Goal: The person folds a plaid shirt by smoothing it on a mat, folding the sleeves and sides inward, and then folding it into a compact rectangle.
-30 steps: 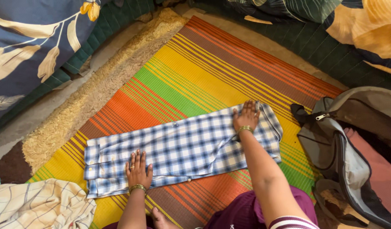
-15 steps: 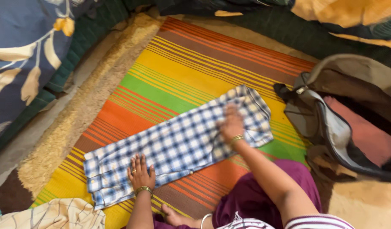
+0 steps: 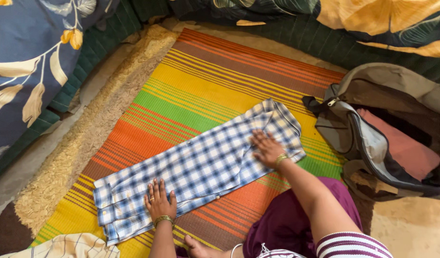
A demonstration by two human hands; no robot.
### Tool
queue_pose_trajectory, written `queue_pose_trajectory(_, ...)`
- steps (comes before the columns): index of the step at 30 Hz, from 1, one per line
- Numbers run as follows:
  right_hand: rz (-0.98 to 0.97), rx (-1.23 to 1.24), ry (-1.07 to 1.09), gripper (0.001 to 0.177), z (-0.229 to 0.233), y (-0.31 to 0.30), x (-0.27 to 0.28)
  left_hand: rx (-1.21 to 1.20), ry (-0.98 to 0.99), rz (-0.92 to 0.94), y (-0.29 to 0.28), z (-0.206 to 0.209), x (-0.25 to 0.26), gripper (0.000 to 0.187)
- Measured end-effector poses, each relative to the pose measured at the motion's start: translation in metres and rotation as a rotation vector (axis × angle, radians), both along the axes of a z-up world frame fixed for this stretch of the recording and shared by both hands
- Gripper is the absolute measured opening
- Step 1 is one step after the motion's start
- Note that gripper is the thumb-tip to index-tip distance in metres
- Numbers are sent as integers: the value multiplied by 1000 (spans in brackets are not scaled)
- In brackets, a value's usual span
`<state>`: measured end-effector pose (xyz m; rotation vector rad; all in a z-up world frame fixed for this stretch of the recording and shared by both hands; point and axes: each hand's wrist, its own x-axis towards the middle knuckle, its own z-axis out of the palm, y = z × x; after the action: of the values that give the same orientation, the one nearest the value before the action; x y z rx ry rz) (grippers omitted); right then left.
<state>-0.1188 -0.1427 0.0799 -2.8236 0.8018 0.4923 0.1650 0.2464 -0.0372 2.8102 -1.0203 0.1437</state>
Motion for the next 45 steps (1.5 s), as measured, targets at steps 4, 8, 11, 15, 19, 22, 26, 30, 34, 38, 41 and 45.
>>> queue_pose_trajectory(4,-87,-355,-198,82,-40,-50,-37,-5,-7,-8,-1,1,0,66)
queue_pose_trajectory(8,-121,-317,-193,80,-61,-56,-40,20,-12,7,-3,5,-2,67)
queue_pose_trajectory(11,-198,-360,-140,80,-68,-56,-43,175,-8,50,-9,8,-1,70)
queue_pose_trajectory(15,-429,-423,-267,81,-84,-42,-41,292,-3,100,-16,15,-6,71)
queue_pose_trajectory(19,-498,-235,-477,84,-78,-17,-48,300,-3,130,-10,29,-25,68)
queue_pose_trajectory(22,-307,-93,-386,80,-66,14,-44,280,82,154,0,40,-44,68)
queue_pose_trajectory(26,-89,0,-131,92,-44,67,-43,139,334,273,-2,52,-61,71)
queue_pose_trajectory(30,-108,52,-35,100,-39,102,-55,-155,415,296,1,53,-75,69)
queue_pose_trajectory(34,-131,115,28,85,-50,104,-69,-662,416,364,14,49,-82,69)
queue_pose_trajectory(38,-56,134,-93,72,-46,109,-75,-975,355,353,20,51,-88,70)
queue_pose_trajectory(41,-118,264,-173,75,-36,116,-78,-1087,412,382,16,58,-95,69)
queue_pose_trajectory(45,-142,289,-201,80,-21,127,-89,-1176,451,392,15,66,-109,65)
